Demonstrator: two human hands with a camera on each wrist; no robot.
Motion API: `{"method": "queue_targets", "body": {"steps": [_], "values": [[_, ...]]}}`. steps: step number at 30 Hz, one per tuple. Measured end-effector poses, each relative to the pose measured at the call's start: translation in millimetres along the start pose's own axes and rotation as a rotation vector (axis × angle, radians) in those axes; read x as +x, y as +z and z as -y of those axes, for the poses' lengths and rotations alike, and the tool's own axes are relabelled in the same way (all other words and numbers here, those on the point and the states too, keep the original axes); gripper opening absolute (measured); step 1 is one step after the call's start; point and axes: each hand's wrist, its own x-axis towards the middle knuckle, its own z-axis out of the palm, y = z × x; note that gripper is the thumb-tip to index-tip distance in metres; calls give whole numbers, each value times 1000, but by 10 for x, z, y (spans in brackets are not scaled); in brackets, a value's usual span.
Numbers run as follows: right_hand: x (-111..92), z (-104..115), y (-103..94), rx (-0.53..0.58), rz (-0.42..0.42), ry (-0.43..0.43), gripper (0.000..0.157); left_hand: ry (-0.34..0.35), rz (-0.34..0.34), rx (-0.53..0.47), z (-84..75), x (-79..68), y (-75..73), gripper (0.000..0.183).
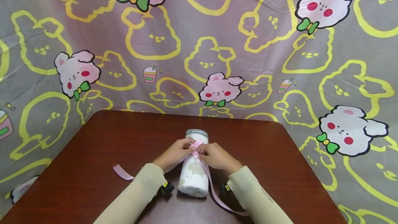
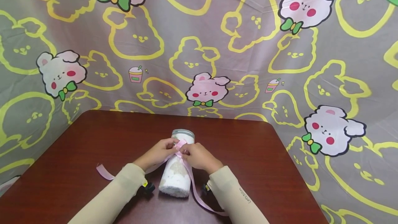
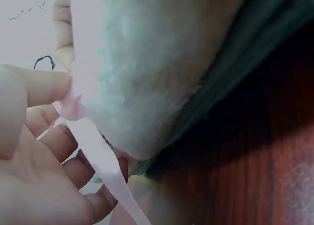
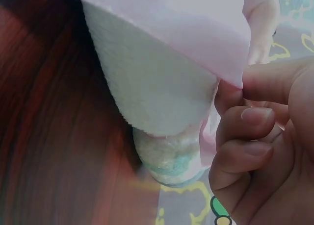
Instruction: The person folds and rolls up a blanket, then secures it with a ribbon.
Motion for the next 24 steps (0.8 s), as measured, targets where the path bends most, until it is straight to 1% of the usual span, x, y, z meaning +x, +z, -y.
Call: {"method": "queue_targets", "body": {"steps": [3,5,7,10,11,12,14,17,19,21,24], "values": [[-8,0,-4,-8,2,11,14,8,13,21,83,30,-16,21],[-13,2,-6,-11,3,12,16,6,24,31,158,62,-27,24],[-14,3,-6,-15,3,6,16,9,26,66,209,92,-35,27],[-9,-3,-1,-35,-5,-3,15,-15,26,78,205,109,-39,32],[-6,-7,2,-39,-6,-3,15,-13,22,86,200,111,-38,33],[-4,-12,5,-40,-7,-2,13,-21,18,79,185,111,-32,32],[-3,-22,10,-45,-11,0,11,-32,15,66,107,82,-19,27],[-5,-31,15,-35,-18,2,8,-8,7,52,125,94,-5,16],[-3,-30,20,-25,-29,0,6,3,-9,78,129,100,-5,11],[-6,-22,23,-13,-37,5,5,12,-26,105,201,134,-15,11],[-32,-2,18,11,-30,9,3,-22,-35,115,195,134,-28,15]]}}
